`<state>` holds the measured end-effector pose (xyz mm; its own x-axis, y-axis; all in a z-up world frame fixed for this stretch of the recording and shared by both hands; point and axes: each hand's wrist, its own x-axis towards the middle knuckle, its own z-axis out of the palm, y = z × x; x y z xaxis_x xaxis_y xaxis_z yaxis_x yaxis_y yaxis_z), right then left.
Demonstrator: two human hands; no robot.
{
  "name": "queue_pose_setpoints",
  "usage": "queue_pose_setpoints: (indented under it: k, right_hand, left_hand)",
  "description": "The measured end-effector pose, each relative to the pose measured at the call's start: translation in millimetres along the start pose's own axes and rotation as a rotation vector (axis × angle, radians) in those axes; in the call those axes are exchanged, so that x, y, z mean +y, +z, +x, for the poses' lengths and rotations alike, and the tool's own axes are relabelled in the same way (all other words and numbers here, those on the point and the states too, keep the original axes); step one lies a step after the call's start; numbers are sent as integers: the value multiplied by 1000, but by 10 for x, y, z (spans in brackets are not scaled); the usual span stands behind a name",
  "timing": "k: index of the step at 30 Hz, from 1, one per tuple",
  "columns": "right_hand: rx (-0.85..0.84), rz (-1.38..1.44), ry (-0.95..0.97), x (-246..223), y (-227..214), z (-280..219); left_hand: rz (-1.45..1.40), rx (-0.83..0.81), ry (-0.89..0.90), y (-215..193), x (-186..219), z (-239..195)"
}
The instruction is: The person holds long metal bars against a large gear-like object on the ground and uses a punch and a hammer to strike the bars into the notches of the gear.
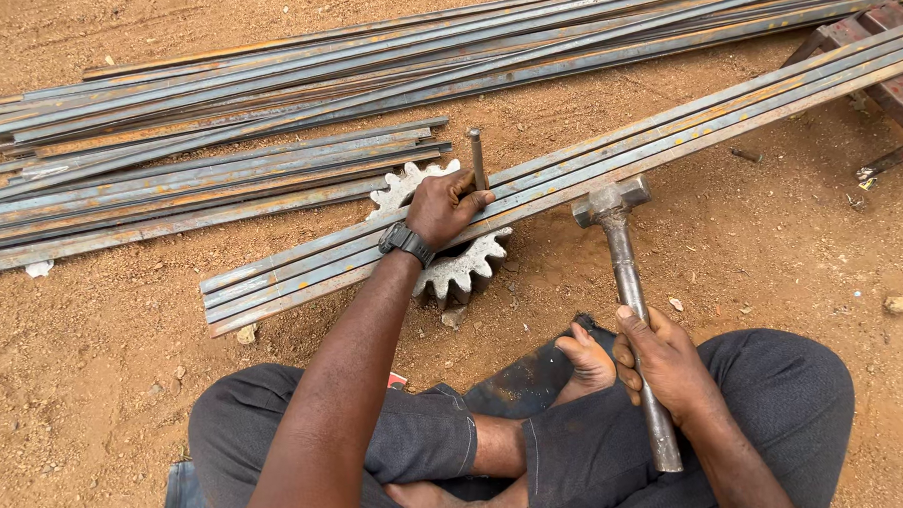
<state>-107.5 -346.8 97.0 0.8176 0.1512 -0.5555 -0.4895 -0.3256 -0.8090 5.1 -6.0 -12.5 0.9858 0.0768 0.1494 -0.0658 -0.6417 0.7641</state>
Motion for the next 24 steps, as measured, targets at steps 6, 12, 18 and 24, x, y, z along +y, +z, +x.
queue_pose_setpoints:
  k: [6,12,18,24]
  right_hand:
    - [-24,-168,-345,-215,-3,-250]
    - [-20,-94,-1171,-886,-181,-662]
    - [147,-740,-692,-1517,325,-643]
    - [-60,-448,-192,-852,181,-87]
  left_hand:
    - [254,119,171,112,45,-147]
    - [211,203,286,135,43,-189]
    - [240,143,243,90,58,-184]
    - [228,143,278,-3,107,-199]
